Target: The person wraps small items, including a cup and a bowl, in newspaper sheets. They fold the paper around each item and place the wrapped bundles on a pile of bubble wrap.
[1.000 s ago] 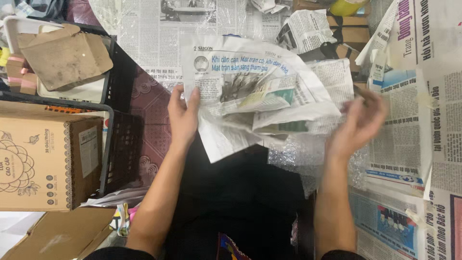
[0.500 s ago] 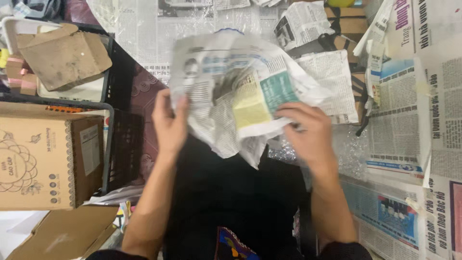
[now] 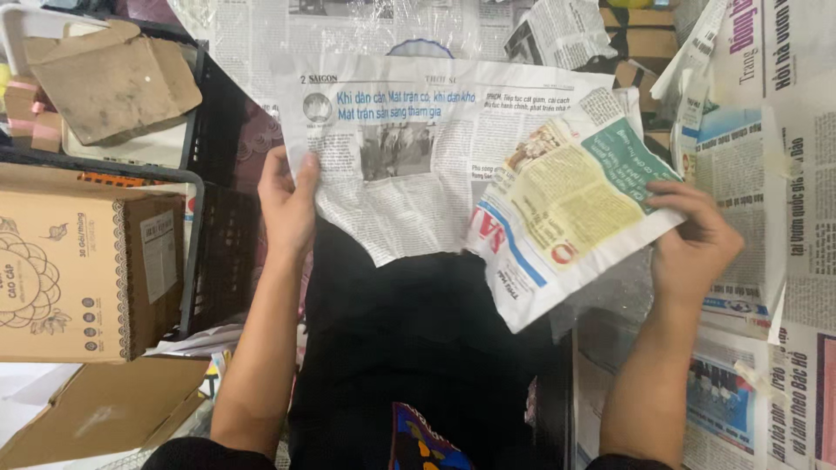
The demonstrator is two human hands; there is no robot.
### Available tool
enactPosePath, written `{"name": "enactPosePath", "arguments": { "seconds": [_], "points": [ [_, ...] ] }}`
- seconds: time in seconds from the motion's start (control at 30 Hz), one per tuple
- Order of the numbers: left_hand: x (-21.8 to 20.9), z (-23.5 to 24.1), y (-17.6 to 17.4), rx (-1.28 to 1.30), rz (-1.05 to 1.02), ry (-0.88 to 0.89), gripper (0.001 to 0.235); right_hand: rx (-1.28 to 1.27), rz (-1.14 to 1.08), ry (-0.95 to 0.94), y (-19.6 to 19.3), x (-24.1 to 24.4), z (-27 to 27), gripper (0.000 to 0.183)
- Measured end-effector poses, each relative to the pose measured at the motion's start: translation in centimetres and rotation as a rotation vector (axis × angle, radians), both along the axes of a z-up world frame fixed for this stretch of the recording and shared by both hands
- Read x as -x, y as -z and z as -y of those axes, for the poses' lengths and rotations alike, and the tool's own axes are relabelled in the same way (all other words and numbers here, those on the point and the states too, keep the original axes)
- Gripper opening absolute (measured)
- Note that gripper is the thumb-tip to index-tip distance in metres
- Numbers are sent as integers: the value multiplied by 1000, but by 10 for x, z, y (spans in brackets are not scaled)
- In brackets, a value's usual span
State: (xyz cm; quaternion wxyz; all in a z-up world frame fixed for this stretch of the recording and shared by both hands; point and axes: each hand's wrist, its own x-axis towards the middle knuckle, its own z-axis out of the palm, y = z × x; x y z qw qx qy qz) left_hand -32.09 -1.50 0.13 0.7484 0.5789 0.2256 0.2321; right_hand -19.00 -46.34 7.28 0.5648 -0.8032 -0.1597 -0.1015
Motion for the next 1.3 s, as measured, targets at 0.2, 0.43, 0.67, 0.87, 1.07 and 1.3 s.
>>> {"name": "enactPosePath", "arguments": {
  "seconds": [0.2,0.43,0.67,0.87,1.07,1.3],
  "points": [
    [2,1,7,-118,50,8,54,454,207,68,-3,1,2,23],
    [5,-5,21,-582,13,-1,23,899,312,198,-30,-4,-10,40],
    [5,4,14,-760,-107,1,17,1190,-343,223,-63,11,-53,65],
    [1,0,-5,-790,-200,126,57,930,-79,-125,-64,-18,-105,76],
    [5,-9,-6,-758,-196,163,67,1102,143,-412,-2,-54,-102,103],
    [8,-5,8,-635,-183,201,76,1078,-120,27,46,-49,-57,119]
  ]
}}
